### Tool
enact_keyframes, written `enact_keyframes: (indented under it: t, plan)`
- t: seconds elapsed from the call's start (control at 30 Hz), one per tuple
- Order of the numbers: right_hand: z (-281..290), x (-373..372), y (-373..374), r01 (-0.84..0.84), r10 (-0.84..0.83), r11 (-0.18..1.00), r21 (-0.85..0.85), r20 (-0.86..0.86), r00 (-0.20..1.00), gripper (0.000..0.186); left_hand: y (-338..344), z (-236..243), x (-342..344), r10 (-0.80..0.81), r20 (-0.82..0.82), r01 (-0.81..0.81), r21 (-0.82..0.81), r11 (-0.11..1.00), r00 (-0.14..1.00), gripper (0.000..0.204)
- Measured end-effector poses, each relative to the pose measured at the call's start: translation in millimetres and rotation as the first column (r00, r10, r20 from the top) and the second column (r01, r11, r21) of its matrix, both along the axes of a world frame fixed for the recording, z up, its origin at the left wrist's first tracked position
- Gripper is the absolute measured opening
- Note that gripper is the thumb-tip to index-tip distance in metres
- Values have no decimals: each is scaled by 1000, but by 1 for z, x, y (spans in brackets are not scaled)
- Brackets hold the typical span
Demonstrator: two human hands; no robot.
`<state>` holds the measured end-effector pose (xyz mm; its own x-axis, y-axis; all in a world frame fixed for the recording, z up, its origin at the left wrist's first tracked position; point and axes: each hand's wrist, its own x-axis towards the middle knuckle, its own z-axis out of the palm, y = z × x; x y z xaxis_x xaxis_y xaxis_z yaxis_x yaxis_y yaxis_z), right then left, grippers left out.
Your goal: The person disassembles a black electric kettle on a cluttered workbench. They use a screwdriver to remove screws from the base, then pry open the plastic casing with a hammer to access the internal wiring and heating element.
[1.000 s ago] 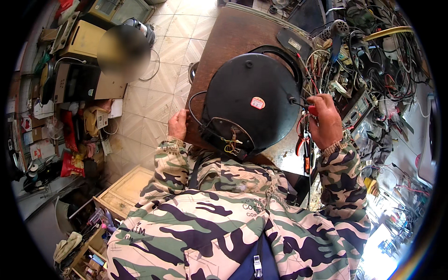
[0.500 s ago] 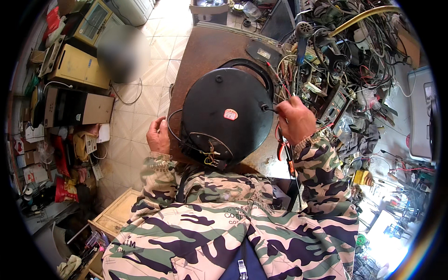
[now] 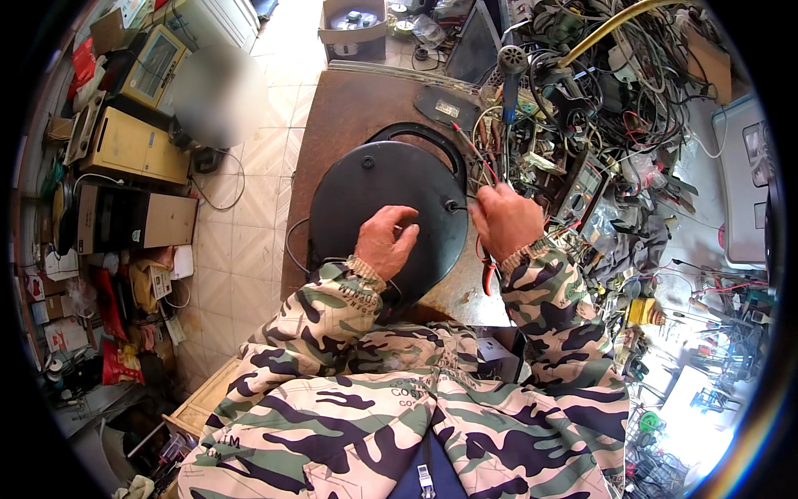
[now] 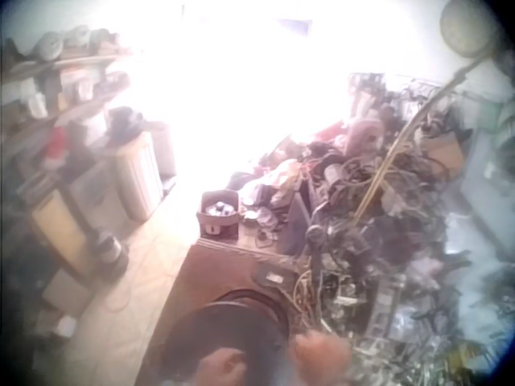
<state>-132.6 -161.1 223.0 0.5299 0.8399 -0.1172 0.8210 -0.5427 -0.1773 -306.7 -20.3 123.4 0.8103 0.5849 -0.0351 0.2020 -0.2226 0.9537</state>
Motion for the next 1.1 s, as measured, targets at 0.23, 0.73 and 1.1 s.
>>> enact_keyframes:
  t: [0.23, 0.73, 1.1]
  plan:
    - [2, 0, 4, 92, -88, 995, 33, -103, 991, 31, -7, -10, 28, -92, -123, 98, 44, 994, 988, 28]
    - [-1, 9, -2, -40, 96, 930, 366, -136, 986, 21, -10, -11, 44, -118, -205, 137, 83, 987, 972, 35]
    - [35, -1, -2, 24, 86, 885, 465, -214, 973, 23, -6, -12, 58, -169, -82, 172, 39, 984, 982, 41]
